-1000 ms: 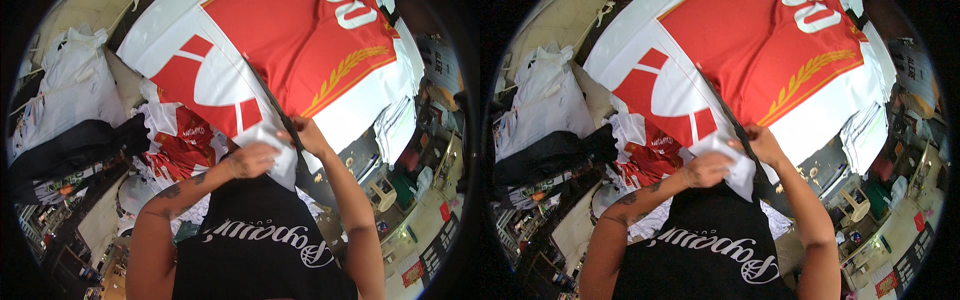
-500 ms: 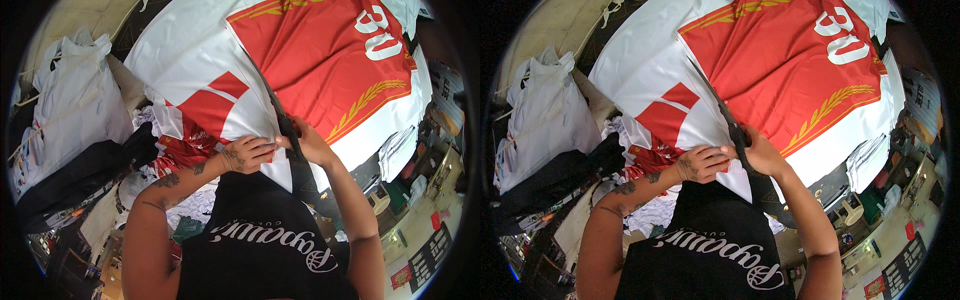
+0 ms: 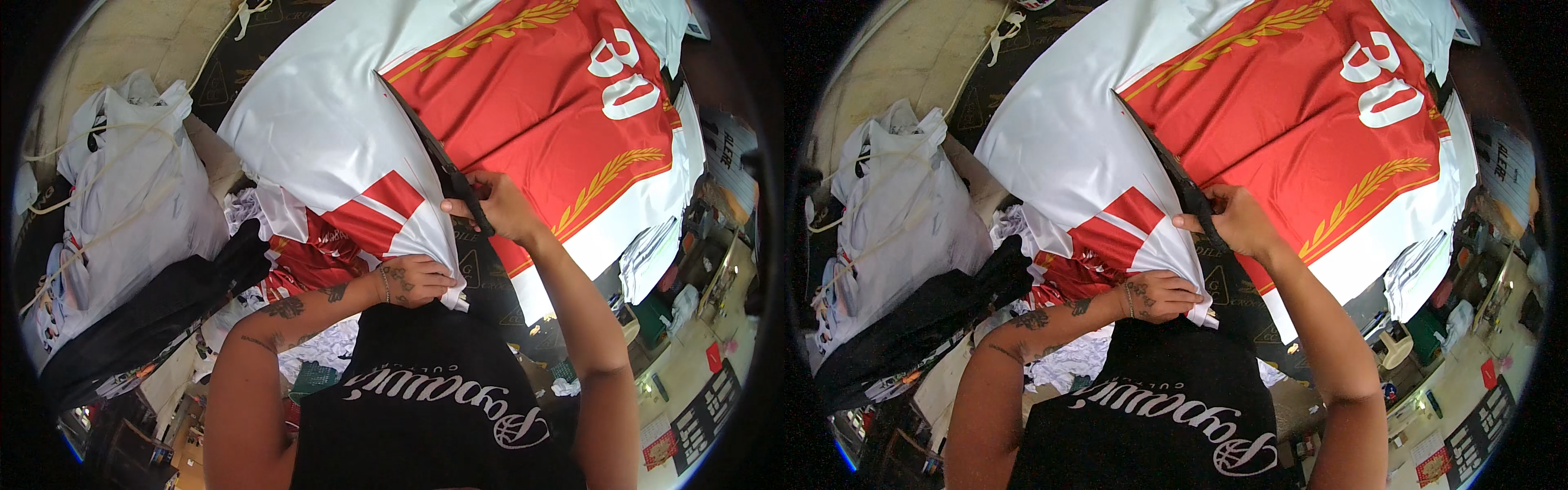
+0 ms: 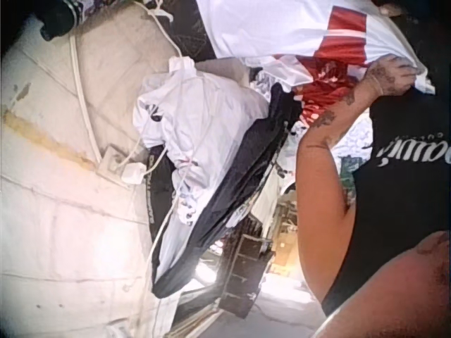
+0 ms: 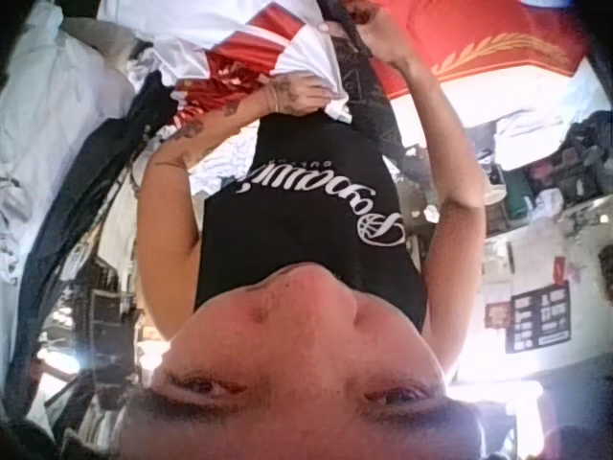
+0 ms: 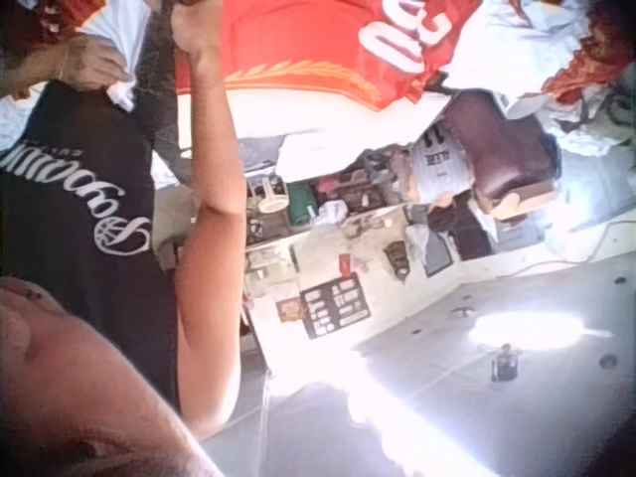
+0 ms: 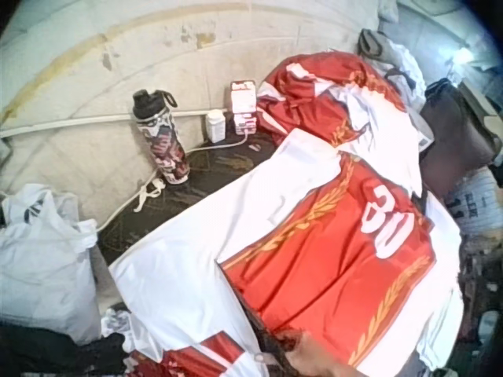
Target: The person cuts the side seams of several red and white soccer jerseys using large shears. After cutting each jersey, they flip it over to show the back and write on a clipboard with a blue pen. The person repeats this process for multiple jerseys.
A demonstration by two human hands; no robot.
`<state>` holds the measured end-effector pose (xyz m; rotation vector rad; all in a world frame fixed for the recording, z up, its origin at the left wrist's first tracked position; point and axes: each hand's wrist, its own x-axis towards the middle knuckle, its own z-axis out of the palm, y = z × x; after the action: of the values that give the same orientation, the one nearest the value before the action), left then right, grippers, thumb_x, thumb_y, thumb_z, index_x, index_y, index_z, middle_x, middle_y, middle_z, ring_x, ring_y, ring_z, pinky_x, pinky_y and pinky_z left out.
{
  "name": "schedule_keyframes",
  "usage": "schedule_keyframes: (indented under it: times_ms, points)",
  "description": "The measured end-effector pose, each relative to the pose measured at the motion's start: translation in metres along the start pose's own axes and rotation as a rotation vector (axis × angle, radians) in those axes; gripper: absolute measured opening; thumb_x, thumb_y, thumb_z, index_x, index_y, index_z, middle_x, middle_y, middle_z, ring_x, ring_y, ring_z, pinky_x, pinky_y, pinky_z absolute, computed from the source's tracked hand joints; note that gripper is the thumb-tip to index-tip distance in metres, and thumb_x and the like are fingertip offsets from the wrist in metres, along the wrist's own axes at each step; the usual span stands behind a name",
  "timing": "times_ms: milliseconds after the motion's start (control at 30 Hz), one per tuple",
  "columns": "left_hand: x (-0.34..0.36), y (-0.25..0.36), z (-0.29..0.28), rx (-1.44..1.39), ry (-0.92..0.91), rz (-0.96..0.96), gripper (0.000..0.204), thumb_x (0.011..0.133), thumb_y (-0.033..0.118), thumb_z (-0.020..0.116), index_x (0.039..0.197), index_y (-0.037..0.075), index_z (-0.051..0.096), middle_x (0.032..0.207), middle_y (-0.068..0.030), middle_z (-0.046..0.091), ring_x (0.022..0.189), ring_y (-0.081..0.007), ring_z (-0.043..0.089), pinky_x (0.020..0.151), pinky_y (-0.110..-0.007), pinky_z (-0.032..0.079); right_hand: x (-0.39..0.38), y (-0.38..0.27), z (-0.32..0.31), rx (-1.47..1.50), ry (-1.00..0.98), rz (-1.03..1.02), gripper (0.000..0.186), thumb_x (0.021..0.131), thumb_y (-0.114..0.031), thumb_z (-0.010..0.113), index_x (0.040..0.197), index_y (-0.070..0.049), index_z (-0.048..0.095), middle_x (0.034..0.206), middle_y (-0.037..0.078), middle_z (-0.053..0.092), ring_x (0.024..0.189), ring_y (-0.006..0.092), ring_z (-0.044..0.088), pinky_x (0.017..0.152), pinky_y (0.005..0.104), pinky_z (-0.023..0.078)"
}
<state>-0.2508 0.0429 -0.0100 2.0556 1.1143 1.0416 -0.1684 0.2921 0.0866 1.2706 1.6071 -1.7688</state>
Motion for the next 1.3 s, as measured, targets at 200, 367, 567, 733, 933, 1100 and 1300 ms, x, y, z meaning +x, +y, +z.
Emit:
schedule_keyframes:
  times_ms: [200, 367, 567, 733, 933, 1100, 1300]
  points:
    - [0.008, 0.001, 0.038, -0.312, -0.195, -0.104, 0.027, 0.081, 0.013, 0.068, 0.106, 0.008, 0.076, 0.108, -0.0079, 0.075, 0.106, -0.0276, 0.071, 0.092, -0.041, 0.057, 0.039, -0.04, -0.007, -0.16, 0.015, -0.165, 0.083, 0.075, -0.068, 0.088, 0.112, 0.005, 0.072, 0.087, 0.009, 0.07, 0.086, 0.0183, 0.069, 0.076, 0.0341, 0.055]
    - [0.074, 0.03, 0.112, -0.645, -0.542, -0.338, 0.02, 0.083, 0.019, 0.07, 0.097, 0.006, 0.079, 0.097, -0.0121, 0.078, 0.096, -0.0261, 0.075, 0.086, -0.038, 0.057, 0.033, -0.039, -0.008, -0.198, 0.112, -0.38, 0.075, 0.074, -0.066, 0.089, 0.104, 0.002, 0.079, 0.079, 0.011, 0.071, 0.077, 0.0234, 0.07, 0.072, 0.04, 0.055]
    - [0.175, 0.032, 0.04, -0.374, -0.778, -0.437, 0.039, 0.087, 0.034, 0.071, 0.115, 0.007, 0.073, 0.112, -0.0133, 0.077, 0.105, -0.0225, 0.072, 0.096, -0.042, 0.055, -0.128, 0.03, -0.022, -0.162, 0.1, -0.352, 0.054, 0.081, -0.04, 0.095, 0.11, 0.0, 0.074, 0.078, 0.002, 0.066, 0.072, 0.0085, 0.062, 0.061, 0.0296, 0.048]
    - [0.19, -0.038, -0.049, 0.744, 0.348, -0.276, 0.035, 0.097, 0.022, 0.063, 0.119, -0.005, 0.068, 0.13, -0.0279, 0.067, 0.114, -0.0469, 0.062, 0.1, -0.051, 0.052, -0.274, 0.173, -0.012, 0.061, 0.508, -0.158, 0.072, 0.081, -0.033, 0.095, 0.133, 0.007, 0.065, 0.095, 0.011, 0.072, 0.086, 0.0146, 0.063, 0.081, 0.0361, 0.054]
    - [0.246, -0.01, -0.017, -0.339, -0.835, -0.457, 0.023, 0.086, 0.016, 0.067, 0.102, 0.002, 0.077, 0.089, -0.0115, 0.074, 0.081, -0.0156, 0.065, 0.08, -0.035, 0.054, -0.304, 0.361, 0.07, 0.509, 1.078, -0.189, 0.045, 0.095, -0.019, 0.081, 0.129, 0.006, 0.064, 0.087, 0.002, 0.066, 0.076, 0.0105, 0.06, 0.065, 0.0285, 0.049]
    - [0.281, -0.015, 0.044, 0.624, -0.511, -0.43, 0.059, 0.08, 0.019, 0.073, 0.138, 0.017, 0.063, 0.15, -0.0176, 0.056, 0.142, -0.0404, 0.044, 0.116, -0.059, 0.04, -0.295, 0.415, 0.12, 0.761, 1.109, -0.095, 0.032, 0.098, -0.026, 0.08, 0.106, 0.002, 0.067, 0.081, -0.001, 0.063, 0.075, 0.0092, 0.058, 0.065, 0.027, 0.046]
    - [0.449, 0.056, -0.078, 0.65, -0.085, 0.333, 0.03, 0.085, 0.01, 0.067, 0.114, 0.011, 0.074, 0.114, -0.0157, 0.072, 0.113, -0.0331, 0.067, 0.105, -0.047, 0.049, -0.281, 0.427, 0.095, 0.632, 1.22, -0.225, 0.035, 0.096, -0.026, 0.081, 0.109, 0.004, 0.071, 0.082, 0.0, 0.063, 0.073, 0.011, 0.054, 0.066, 0.0306, 0.047]
